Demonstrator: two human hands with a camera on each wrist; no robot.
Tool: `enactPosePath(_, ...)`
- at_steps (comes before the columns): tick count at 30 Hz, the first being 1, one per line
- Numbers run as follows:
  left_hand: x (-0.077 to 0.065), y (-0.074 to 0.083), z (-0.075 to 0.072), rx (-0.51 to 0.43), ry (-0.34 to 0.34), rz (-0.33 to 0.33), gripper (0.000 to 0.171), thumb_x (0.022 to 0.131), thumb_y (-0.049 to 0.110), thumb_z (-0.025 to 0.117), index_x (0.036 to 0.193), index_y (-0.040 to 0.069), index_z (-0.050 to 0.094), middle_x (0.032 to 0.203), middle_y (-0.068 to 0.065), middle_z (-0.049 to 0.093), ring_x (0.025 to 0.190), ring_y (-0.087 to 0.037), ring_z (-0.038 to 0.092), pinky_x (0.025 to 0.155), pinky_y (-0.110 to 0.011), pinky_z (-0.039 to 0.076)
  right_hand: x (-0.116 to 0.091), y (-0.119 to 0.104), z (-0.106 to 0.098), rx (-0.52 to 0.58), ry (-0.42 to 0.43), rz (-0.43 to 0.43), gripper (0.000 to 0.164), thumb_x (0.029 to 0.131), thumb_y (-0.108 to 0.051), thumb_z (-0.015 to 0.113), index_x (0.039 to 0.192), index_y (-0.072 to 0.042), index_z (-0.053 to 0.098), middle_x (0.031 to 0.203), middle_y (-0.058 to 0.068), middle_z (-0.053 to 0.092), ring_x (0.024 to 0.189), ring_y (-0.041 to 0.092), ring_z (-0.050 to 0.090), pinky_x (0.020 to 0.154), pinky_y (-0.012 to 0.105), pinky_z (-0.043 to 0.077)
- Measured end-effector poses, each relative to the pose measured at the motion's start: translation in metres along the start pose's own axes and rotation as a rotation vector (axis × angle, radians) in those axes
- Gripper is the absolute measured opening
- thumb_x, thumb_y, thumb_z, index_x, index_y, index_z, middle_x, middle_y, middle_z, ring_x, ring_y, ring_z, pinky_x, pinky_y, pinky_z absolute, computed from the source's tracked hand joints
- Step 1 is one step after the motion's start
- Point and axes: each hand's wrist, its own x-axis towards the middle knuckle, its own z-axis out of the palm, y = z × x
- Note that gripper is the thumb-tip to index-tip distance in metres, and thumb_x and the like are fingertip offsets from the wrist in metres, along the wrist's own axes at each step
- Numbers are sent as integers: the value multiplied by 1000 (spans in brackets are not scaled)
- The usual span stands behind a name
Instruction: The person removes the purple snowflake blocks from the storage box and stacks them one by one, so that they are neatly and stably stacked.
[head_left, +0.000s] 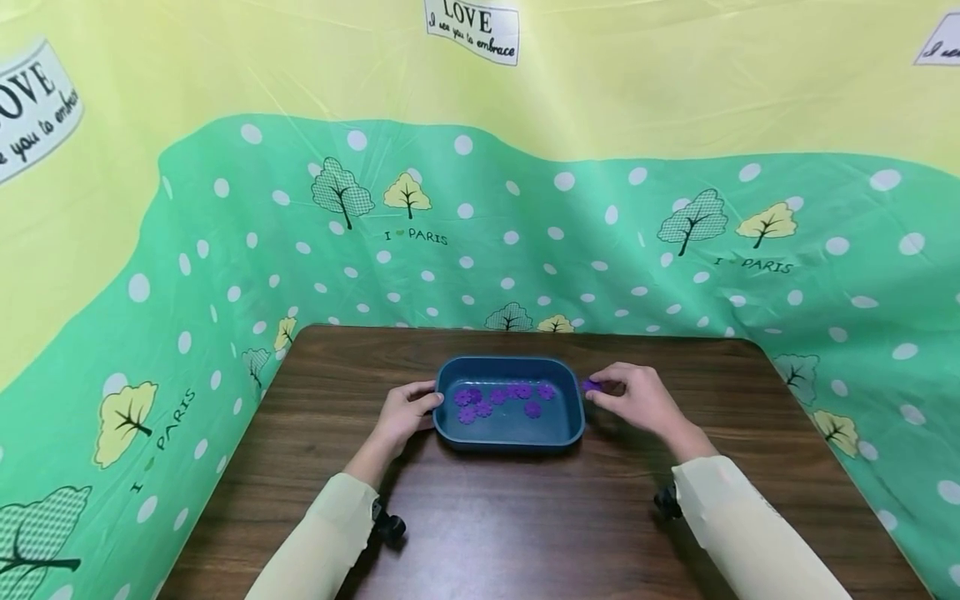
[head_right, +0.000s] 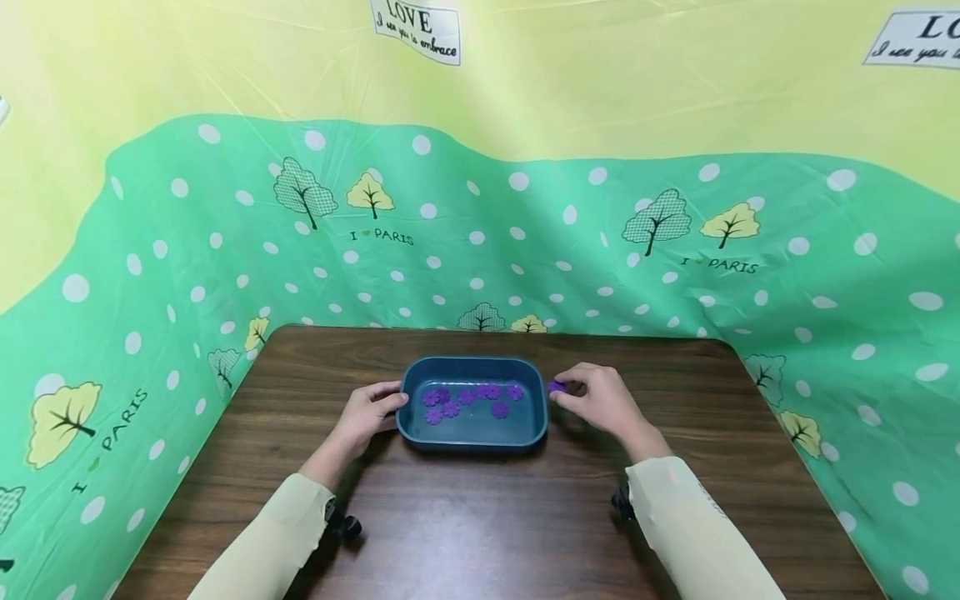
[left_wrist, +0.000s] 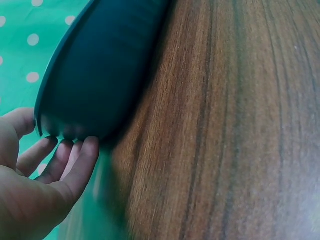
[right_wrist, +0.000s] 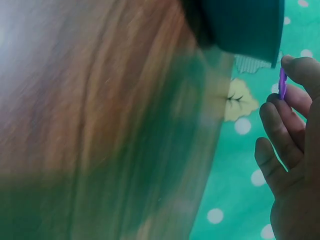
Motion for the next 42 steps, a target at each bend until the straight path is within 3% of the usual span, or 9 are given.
enactPosePath(14,1,0,0,7,4,-8,38,96,7,70,132,-4,66,128,-27,66,99,-24,71,83,-41,64,-24,35,1,-61,-43,91,24,89,-20,81,109,-5,78,105,12,76,98,31,71,85,54,60)
enactPosePath(22,0,0,0,8,6,-7,38,96,8,70,132,-3,66,127,-27,66,100,-26,71,83,-40,64,-29,51,5,-103,-115,183,29,92,-24,78,115,-6,77,112,15,76,107,37,70,92,58,58)
enactPosePath(34,2,0,0,14,9,-3,37,96,8,69,131,-4,66,125,-26,66,100,-25,71,85,-43,63,-32,56,7,-185,-91,123,28,90,-22,79,111,-5,77,109,12,75,100,33,70,86,57,58)
enactPosePath(42,2,-1,-1,18,10,-3,39,95,8,70,132,-4,65,125,-26,66,100,-26,71,84,-43,64,-32,57,9,-185,-81,135,27,89,-23,79,110,-6,78,108,10,74,99,33,69,86,56,58)
